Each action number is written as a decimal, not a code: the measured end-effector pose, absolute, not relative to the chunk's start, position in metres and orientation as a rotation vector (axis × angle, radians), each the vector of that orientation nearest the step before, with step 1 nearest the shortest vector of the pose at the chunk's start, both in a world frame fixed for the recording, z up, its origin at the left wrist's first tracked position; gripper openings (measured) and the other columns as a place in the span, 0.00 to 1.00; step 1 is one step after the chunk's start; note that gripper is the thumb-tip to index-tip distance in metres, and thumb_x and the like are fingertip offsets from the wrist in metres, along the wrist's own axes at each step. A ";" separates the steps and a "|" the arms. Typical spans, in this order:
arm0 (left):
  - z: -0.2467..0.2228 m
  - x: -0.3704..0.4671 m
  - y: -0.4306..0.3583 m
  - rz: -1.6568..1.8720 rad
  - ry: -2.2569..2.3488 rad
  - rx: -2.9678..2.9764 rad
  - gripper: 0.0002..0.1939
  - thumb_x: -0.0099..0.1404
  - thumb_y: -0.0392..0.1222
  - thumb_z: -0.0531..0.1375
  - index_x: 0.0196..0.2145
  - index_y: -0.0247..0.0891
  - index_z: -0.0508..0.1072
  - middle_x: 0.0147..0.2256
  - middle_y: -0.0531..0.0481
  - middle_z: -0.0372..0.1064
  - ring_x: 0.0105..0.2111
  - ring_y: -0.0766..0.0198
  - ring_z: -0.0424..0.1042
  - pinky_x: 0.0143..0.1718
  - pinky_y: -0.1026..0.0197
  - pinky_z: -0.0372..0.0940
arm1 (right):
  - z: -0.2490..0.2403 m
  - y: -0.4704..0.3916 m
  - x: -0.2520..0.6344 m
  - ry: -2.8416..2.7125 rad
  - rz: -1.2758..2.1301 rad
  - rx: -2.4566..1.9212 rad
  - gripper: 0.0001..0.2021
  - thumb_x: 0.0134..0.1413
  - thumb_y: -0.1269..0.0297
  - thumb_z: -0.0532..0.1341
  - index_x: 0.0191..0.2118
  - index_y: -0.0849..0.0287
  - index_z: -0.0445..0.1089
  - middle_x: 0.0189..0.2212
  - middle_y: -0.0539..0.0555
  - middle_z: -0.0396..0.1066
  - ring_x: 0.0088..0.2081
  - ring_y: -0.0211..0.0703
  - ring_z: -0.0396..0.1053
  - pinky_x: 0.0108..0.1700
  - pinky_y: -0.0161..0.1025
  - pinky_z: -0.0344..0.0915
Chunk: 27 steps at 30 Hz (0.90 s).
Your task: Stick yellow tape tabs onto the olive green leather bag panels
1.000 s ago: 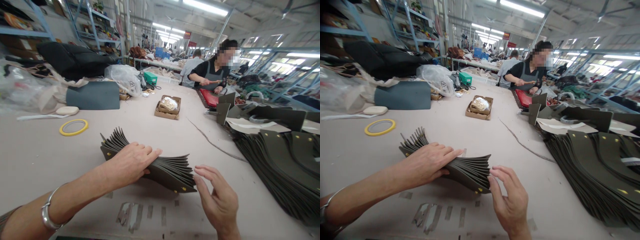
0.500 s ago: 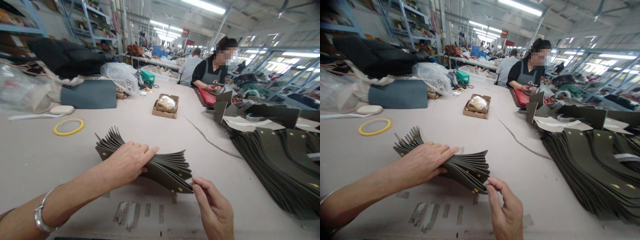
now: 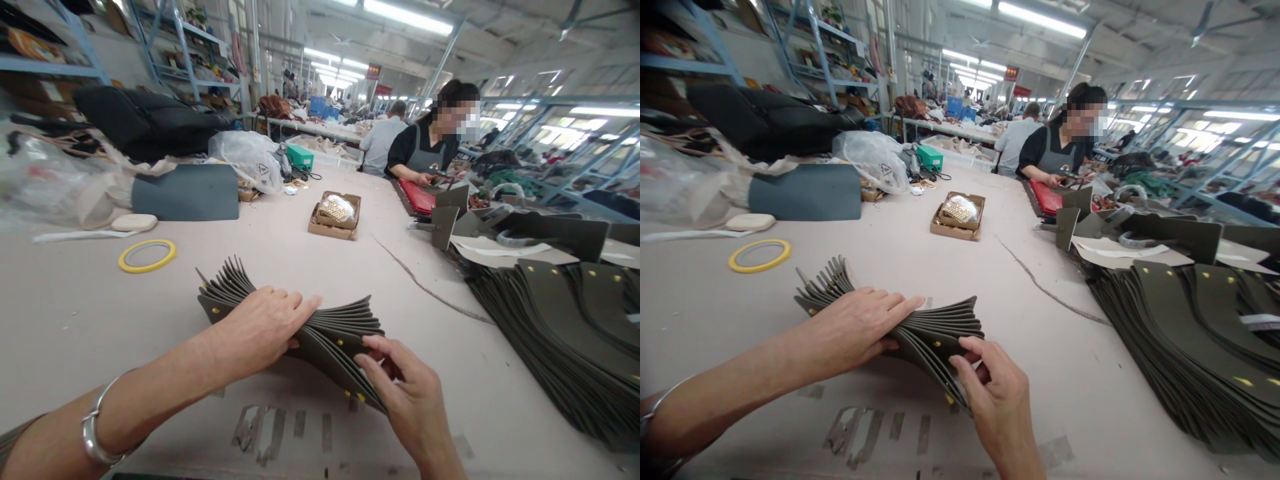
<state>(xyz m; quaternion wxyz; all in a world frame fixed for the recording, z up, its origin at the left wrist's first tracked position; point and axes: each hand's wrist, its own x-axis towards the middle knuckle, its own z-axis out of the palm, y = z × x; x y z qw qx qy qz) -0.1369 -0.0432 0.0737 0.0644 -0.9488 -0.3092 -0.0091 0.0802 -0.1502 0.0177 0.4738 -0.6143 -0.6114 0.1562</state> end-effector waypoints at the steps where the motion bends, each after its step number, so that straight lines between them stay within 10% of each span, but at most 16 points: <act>1: 0.073 -0.137 -0.043 -0.033 -0.934 -2.864 0.32 0.59 0.41 0.64 0.58 0.39 0.57 0.41 0.46 0.69 0.40 0.54 0.70 0.38 0.54 0.62 | 0.017 -0.150 0.079 -1.502 0.380 -1.494 0.11 0.54 0.60 0.63 0.42 0.57 0.73 0.26 0.49 0.70 0.20 0.32 0.63 0.22 0.29 0.65; 22: 0.076 -0.140 -0.042 -0.026 -0.939 -2.893 0.32 0.59 0.41 0.65 0.58 0.42 0.58 0.41 0.47 0.69 0.40 0.55 0.69 0.39 0.55 0.62 | 0.004 -0.161 0.095 -1.511 0.230 -1.457 0.02 0.57 0.65 0.62 0.34 0.54 0.72 0.26 0.49 0.67 0.28 0.38 0.63 0.31 0.35 0.61; 27: 0.078 -0.139 -0.042 -0.026 -0.945 -2.909 0.29 0.58 0.40 0.65 0.55 0.42 0.60 0.40 0.48 0.70 0.39 0.54 0.69 0.39 0.54 0.62 | -0.027 -0.152 0.103 -1.136 0.424 -1.341 0.19 0.59 0.51 0.57 0.50 0.56 0.68 0.53 0.59 0.65 0.53 0.51 0.64 0.53 0.47 0.62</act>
